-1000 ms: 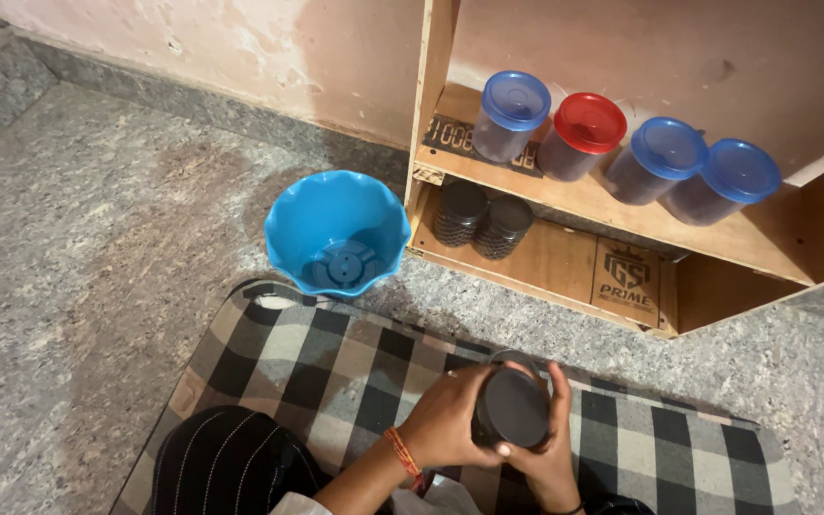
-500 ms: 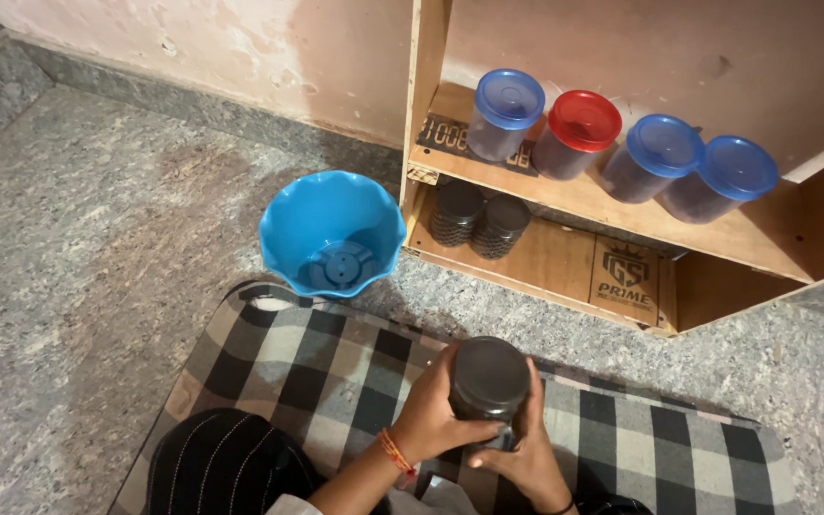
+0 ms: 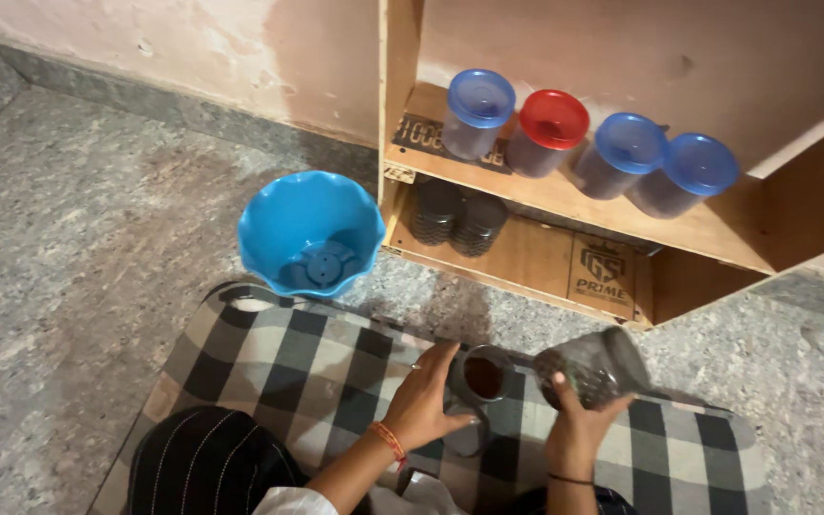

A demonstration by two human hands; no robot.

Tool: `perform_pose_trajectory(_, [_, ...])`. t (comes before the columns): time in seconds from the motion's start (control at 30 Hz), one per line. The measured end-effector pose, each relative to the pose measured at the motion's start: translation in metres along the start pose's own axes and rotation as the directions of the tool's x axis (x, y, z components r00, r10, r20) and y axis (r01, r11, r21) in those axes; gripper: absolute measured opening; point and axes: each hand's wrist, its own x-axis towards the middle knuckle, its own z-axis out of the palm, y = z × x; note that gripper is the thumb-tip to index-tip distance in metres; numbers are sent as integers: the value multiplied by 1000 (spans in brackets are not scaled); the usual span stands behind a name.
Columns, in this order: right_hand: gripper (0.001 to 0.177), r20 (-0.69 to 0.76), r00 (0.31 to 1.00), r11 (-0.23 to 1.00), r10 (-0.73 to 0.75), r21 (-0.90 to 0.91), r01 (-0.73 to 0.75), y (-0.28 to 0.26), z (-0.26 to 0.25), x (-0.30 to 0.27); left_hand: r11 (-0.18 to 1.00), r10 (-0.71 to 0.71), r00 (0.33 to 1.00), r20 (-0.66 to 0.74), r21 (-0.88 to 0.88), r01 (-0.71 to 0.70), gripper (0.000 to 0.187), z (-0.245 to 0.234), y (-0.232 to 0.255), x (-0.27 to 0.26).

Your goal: The person sits on a mat and transfers contents from a blue bowl into a small plastic container, then secures the lid and places the container on a wooden shelf. The person then handles additional small jars, opening and closing their lids, and places them on the shelf.

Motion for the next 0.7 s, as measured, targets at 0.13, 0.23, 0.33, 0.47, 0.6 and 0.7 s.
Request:
perform_pose_trajectory(0.13, [96, 64, 952, 952, 299, 45, -302, 8, 21, -2, 996, -84, 995, 60, -16, 85, 109, 21, -10, 9])
perform_pose_trajectory(0.23, [77, 229, 869, 878, 439, 98, -469, 2, 35, -16, 996, -83, 995, 52, -29, 85, 111, 21, -12, 7])
perform_pose_trajectory(0.33, [71, 273, 833, 858, 482, 46, -512, -5, 47, -25, 998, -56, 998, 8, -35, 57, 105, 12, -14, 3])
perform_pose_trajectory(0.47, [82, 235, 871, 894, 431, 21, -447, 0, 55, -30, 991, -134, 991, 20, 0, 134, 105, 4, -26, 3])
perform_pose_trajectory(0.6, [96, 49, 996, 967, 73, -247, -59, 19, 58, -35, 990, -104, 992, -67, -105, 96, 107, 3, -49, 1])
perform_pose_trajectory(0.7, [108, 36, 998, 961, -45, -271, 53, 30, 61, -32, 976, -124, 991, -47, -186, 113, 105, 11, -66, 1])
